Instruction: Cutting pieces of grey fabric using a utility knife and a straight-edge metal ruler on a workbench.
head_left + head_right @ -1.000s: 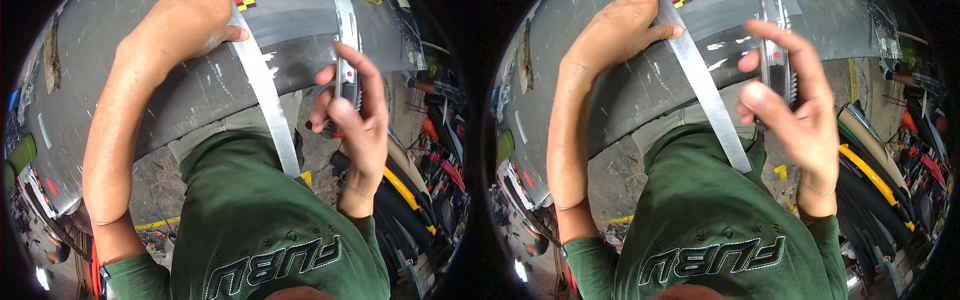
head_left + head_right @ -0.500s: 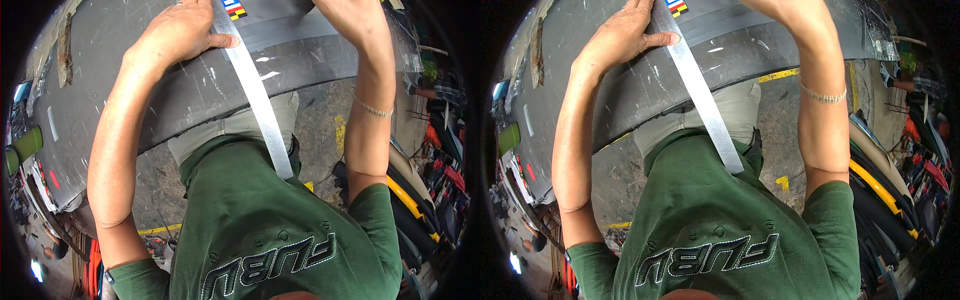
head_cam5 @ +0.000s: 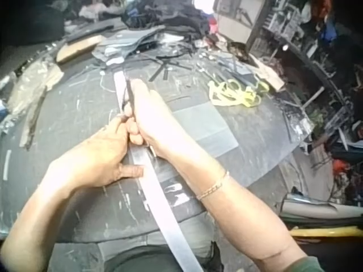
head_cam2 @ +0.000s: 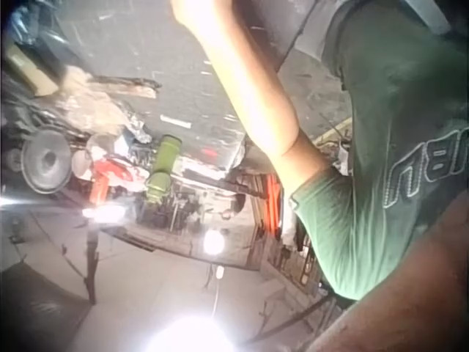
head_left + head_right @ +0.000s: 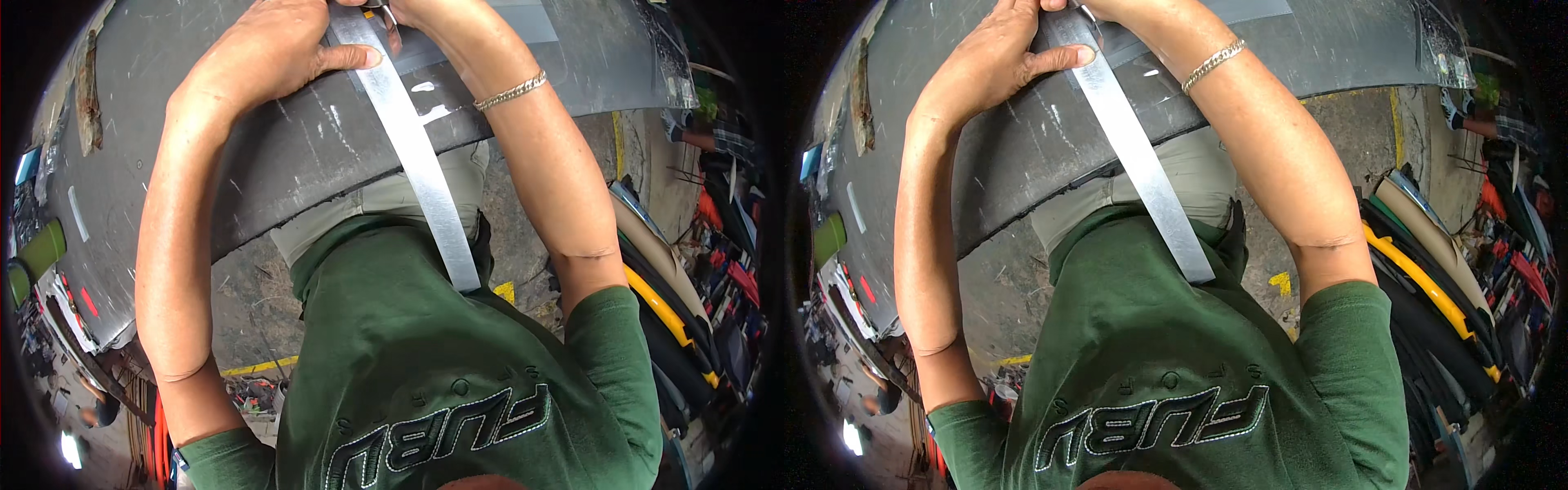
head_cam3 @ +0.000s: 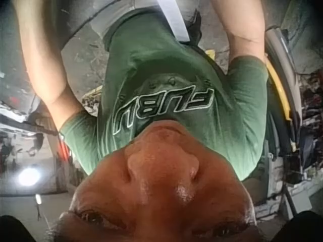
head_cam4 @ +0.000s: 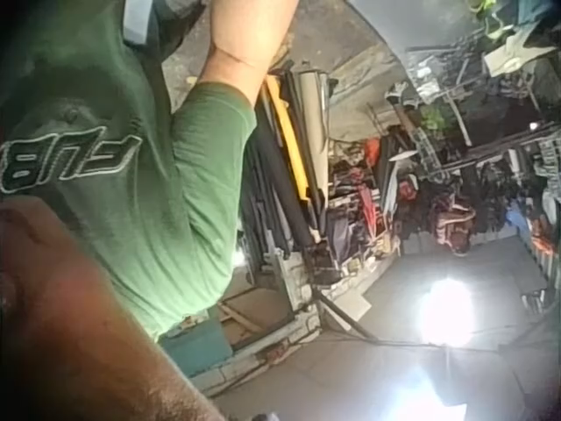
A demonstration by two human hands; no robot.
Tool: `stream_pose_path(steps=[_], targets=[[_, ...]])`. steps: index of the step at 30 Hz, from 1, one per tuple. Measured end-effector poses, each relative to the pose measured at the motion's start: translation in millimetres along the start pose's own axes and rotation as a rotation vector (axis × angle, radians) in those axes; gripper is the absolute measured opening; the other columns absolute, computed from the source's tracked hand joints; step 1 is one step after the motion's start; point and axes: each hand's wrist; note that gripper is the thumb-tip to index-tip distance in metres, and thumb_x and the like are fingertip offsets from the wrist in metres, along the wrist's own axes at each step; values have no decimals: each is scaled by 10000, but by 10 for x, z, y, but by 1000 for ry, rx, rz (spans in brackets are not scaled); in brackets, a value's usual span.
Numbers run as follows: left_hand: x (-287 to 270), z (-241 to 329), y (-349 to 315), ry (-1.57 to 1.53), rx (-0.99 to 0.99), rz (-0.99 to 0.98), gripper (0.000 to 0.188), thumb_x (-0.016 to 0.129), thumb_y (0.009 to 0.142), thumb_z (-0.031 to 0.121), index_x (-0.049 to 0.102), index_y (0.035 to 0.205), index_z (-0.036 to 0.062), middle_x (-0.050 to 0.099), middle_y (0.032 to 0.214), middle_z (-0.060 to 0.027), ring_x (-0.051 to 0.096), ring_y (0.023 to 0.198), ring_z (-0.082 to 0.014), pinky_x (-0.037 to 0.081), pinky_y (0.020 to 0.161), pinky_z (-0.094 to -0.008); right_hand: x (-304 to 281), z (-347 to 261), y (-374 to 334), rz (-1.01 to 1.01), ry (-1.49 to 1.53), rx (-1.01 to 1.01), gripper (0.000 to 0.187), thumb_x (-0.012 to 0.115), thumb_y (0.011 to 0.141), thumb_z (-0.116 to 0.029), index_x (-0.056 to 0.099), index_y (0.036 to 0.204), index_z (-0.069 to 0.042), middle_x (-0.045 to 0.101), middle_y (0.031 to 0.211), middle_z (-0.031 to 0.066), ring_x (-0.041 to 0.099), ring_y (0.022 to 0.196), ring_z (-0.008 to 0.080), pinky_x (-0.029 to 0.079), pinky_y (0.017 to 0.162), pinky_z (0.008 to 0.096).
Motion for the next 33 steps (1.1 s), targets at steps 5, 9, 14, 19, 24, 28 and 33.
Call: stream_pose_path(steps=[5,9,14,19,24,28,33], targets=[[58,579,656,658,-990,-524,867,824,854,364,386,1458,-78,411,1498,-311,441,1410,-444,374,1207,-425,196,-161,-37,434,-136,306,538,349,1086,-502,510,790,-83,417,524,14,362,375,135,325,354,309],[13,119,66,704,-515,-288,723,781,859,535,567,1297,0,602,1297,-258,604,1211,-422,488,1042,-483,-51,74,-48,23,51,-19,529,346,1088,-495,505,795,-85,400,520,3,347,371,129,310,348,295],[27,150,64,756,-565,-305,704,742,877,574,570,1257,6,638,1210,-258,609,1183,-426,487,1024,-491,-44,49,-67,5,52,26,537,349,1090,-497,503,785,-83,409,526,8,339,369,127,305,344,287],[88,455,496,754,-748,-405,795,778,866,500,474,1353,-50,525,1353,-284,525,1292,-432,427,1115,-459,-67,109,-33,36,71,12,558,350,1085,-516,504,772,-81,413,519,10,337,362,130,310,342,290],[80,449,463,820,-908,-524,975,805,849,474,352,1465,-130,390,1525,-323,428,1431,-439,363,1219,-431,-72,88,-72,47,40,6,576,352,1083,-519,517,765,-68,434,518,14,355,362,135,320,342,291],[98,462,482,769,-877,-458,988,792,862,479,333,1481,-139,377,1543,-332,415,1444,-443,357,1224,-436,-93,126,-60,26,36,-22,590,347,1083,-518,521,761,-56,435,512,14,368,364,134,326,345,288],[83,214,129,927,-624,-368,994,790,862,480,329,1485,-143,373,1544,-339,413,1445,-446,356,1222,-439,-72,126,-78,5,33,-49,594,343,1082,-514,519,748,-56,434,508,16,373,365,132,329,349,286]])
Point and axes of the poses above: each hand's wrist, its own y-axis towards the middle knuckle, its own x-axis out of the palm, z = x × y
